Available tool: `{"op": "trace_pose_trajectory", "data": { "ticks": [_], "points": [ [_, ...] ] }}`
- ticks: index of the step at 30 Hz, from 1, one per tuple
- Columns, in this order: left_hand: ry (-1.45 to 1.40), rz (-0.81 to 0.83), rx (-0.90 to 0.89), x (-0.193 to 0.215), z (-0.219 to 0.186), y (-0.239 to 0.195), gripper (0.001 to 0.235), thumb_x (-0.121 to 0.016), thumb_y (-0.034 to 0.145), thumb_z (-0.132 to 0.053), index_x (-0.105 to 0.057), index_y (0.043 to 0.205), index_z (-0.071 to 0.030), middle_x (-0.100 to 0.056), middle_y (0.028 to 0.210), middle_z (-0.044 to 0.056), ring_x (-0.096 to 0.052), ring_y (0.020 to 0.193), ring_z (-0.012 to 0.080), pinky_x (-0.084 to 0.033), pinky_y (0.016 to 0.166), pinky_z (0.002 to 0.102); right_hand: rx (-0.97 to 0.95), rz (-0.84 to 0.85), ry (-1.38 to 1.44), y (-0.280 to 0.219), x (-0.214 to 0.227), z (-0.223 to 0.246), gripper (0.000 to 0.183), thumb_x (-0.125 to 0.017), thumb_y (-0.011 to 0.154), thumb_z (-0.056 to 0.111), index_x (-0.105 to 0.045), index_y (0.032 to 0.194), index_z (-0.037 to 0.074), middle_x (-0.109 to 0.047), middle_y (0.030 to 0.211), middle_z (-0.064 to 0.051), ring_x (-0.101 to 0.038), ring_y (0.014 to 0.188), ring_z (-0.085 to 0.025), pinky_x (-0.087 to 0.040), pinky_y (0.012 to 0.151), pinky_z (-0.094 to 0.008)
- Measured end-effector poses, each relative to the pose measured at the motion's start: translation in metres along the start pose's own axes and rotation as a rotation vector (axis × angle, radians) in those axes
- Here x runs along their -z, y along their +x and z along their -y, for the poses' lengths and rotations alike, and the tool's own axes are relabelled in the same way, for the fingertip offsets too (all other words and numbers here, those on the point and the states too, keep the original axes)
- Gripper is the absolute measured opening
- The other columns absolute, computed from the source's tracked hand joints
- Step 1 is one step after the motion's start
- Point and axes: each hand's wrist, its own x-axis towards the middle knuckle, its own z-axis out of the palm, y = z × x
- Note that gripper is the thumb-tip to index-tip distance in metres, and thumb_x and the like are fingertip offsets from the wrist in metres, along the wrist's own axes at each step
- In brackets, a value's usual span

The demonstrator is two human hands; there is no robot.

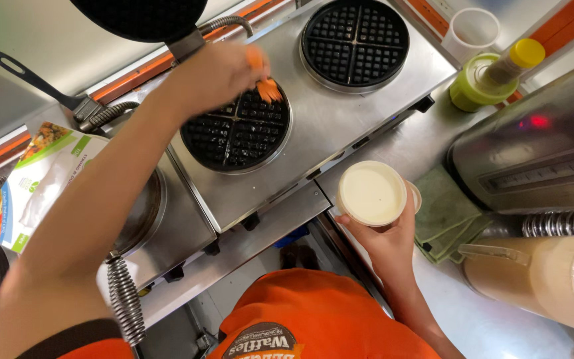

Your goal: The person pours batter into a waffle iron, closes the lid, and then handles cash and coins at a counter. They also brush oil onto a waffle iron plate.

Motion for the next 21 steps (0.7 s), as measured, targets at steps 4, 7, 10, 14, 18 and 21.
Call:
{"op": "trace_pose_trajectory", "data": {
  "ticks": [4, 7, 10, 14, 18, 21],
  "points": [
    [0.096, 0.097, -0.241, 0.005, -0.016, -0.034, 0.020, -0.059, 0.102, -0.023, -0.070, 0.102, -0.007, -0.072, 0.088, 0.009, -0.070, 0.081, 0.0243, -0.054, 0.074, 0.035, -0.043, -0.024, -0.008, -0.004, -0.003, 0.004, 0.080, -0.081, 0.078, -0.006, -0.038, 0.145, 0.002, -0.063, 0.128, -0.013, -0.069, 0.112, -0.024, -0.063, 0.090, -0.038],
    [-0.139, 0.312, 0.141, 0.026, -0.015, -0.042, 0.020, -0.061, 0.099, -0.026, -0.072, 0.097, -0.009, -0.074, 0.073, 0.004, -0.073, 0.069, 0.0167, -0.054, 0.066, 0.030, -0.067, -0.022, 0.061, -0.005, -0.003, 0.007, 0.079, -0.080, 0.078, -0.005, -0.038, 0.145, 0.003, -0.064, 0.127, -0.013, -0.071, 0.109, -0.024, -0.065, 0.087, -0.039],
    [-0.186, 0.197, 0.221, 0.035, -0.001, -0.029, 0.018, -0.062, 0.102, -0.023, -0.071, 0.103, -0.008, -0.076, 0.080, 0.005, -0.074, 0.074, 0.0154, -0.056, 0.070, 0.028, -0.033, -0.009, 0.036, -0.007, -0.005, 0.006, 0.080, -0.080, 0.078, -0.005, -0.038, 0.145, 0.002, -0.063, 0.128, -0.013, -0.070, 0.111, -0.024, -0.064, 0.088, -0.039],
    [-0.093, -0.001, 0.001, 0.019, 0.008, -0.016, 0.017, -0.058, 0.109, -0.018, -0.069, 0.111, -0.004, -0.075, 0.090, 0.006, -0.074, 0.082, 0.0136, -0.058, 0.077, 0.028, -0.028, 0.016, 0.061, -0.009, -0.005, 0.003, 0.082, -0.080, 0.078, -0.007, -0.036, 0.147, 0.002, -0.062, 0.130, -0.014, -0.068, 0.112, -0.024, -0.063, 0.089, -0.039],
    [-0.111, 0.163, -0.020, 0.019, -0.004, -0.046, 0.019, -0.063, 0.101, -0.020, -0.071, 0.106, -0.004, -0.075, 0.087, 0.007, -0.074, 0.074, 0.0135, -0.057, 0.069, 0.029, -0.067, -0.001, 0.134, -0.009, -0.006, 0.003, 0.086, -0.077, 0.078, -0.005, -0.030, 0.150, 0.005, -0.059, 0.133, -0.012, -0.069, 0.113, -0.023, -0.065, 0.085, -0.039],
    [-0.191, 0.335, 0.277, 0.039, -0.001, -0.068, 0.017, -0.064, 0.096, -0.023, -0.074, 0.099, -0.010, -0.078, 0.076, 0.004, -0.077, 0.070, 0.0110, -0.059, 0.066, 0.028, -0.016, 0.019, 0.067, -0.008, -0.006, 0.002, 0.085, -0.078, 0.079, -0.008, -0.033, 0.150, 0.003, -0.061, 0.132, -0.015, -0.069, 0.111, -0.025, -0.064, 0.087, -0.041]
  ]
}}
